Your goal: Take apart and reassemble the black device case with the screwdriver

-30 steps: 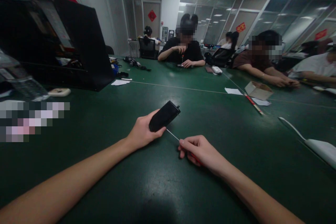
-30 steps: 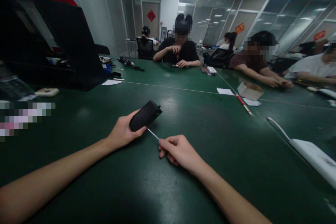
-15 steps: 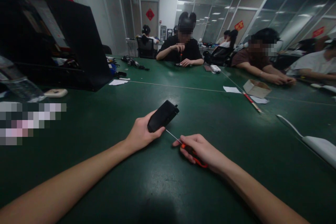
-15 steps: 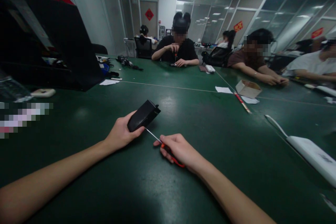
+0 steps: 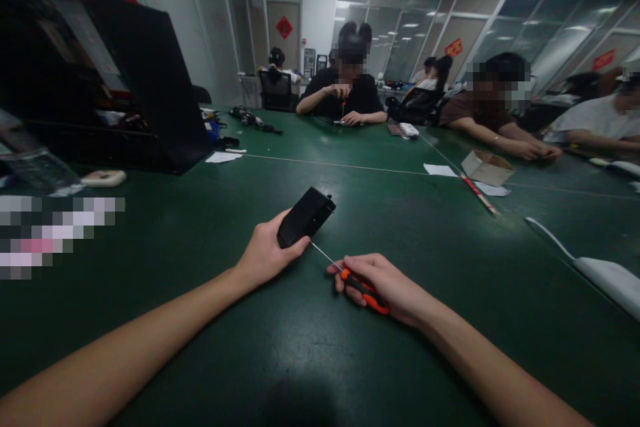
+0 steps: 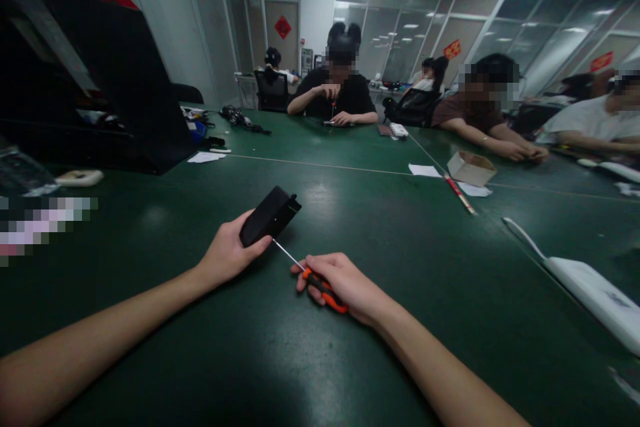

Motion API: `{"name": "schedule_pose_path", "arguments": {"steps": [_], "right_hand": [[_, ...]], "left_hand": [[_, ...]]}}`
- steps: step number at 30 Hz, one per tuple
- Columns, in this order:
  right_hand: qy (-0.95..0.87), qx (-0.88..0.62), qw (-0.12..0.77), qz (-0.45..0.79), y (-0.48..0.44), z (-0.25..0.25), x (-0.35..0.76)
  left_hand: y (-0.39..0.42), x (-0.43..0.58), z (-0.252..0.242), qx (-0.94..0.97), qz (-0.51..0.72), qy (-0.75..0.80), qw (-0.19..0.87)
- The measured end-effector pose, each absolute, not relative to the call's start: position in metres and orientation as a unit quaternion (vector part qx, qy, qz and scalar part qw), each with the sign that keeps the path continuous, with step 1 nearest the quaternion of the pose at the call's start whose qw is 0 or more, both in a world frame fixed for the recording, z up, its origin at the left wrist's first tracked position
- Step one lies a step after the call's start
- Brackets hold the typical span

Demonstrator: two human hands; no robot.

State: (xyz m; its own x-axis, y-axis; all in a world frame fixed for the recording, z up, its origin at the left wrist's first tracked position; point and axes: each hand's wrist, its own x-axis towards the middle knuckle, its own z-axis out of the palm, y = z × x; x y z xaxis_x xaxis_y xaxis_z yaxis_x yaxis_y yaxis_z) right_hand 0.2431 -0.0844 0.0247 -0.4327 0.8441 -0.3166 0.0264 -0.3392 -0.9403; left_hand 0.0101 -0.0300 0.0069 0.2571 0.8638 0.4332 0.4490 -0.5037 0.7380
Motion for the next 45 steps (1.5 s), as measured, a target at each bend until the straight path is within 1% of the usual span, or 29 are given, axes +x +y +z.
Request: {"name": "schedule_pose_path", "arguments": {"steps": [5, 8, 10, 11, 16, 18, 20, 24, 28, 31, 35, 45], "right_hand": [[-0.480, -0.451, 0.316, 0.683, -0.085, 0.023, 0.241], [-0.498, -0.483, 0.294, 0.658, -0.088, 0.025, 0.239], [-0.518, -0.492, 0.287, 0.638, -0.089, 0.025, 0.238], [-0.520, -0.492, 0.297, 0.632, -0.089, 0.024, 0.238], [-0.469, -0.445, 0.406, 0.646, -0.085, 0.017, 0.236], [-0.471, -0.421, 0.412, 0.657, -0.086, 0.014, 0.235], [-0.481, -0.407, 0.396, 0.668, -0.088, 0.013, 0.234], [-0.496, -0.420, 0.374, 0.661, -0.092, 0.014, 0.233], [-0.486, -0.417, 0.406, 0.652, -0.092, 0.015, 0.231], [-0.483, -0.407, 0.409, 0.659, -0.091, 0.015, 0.231], [-0.478, -0.420, 0.399, 0.660, -0.092, 0.015, 0.232], [-0.471, -0.422, 0.409, 0.657, -0.090, 0.014, 0.234]], "left_hand": [[-0.030, 0.010, 0.007, 0.753, 0.426, 0.435, 0.248], [-0.030, 0.010, 0.006, 0.748, 0.425, 0.436, 0.263], [-0.028, 0.009, 0.005, 0.737, 0.421, 0.442, 0.291], [-0.026, 0.009, 0.004, 0.727, 0.420, 0.444, 0.312], [-0.017, 0.010, 0.001, 0.662, 0.441, 0.422, 0.435], [-0.015, 0.010, 0.001, 0.642, 0.447, 0.418, 0.462], [-0.014, 0.011, 0.000, 0.638, 0.447, 0.411, 0.473], [-0.015, 0.010, -0.003, 0.667, 0.439, 0.404, 0.447], [-0.019, 0.010, -0.003, 0.712, 0.414, 0.421, 0.380], [-0.022, 0.010, 0.000, 0.730, 0.403, 0.434, 0.342], [-0.024, 0.012, 0.001, 0.734, 0.401, 0.439, 0.328], [-0.025, 0.012, 0.003, 0.756, 0.388, 0.440, 0.290]]}}
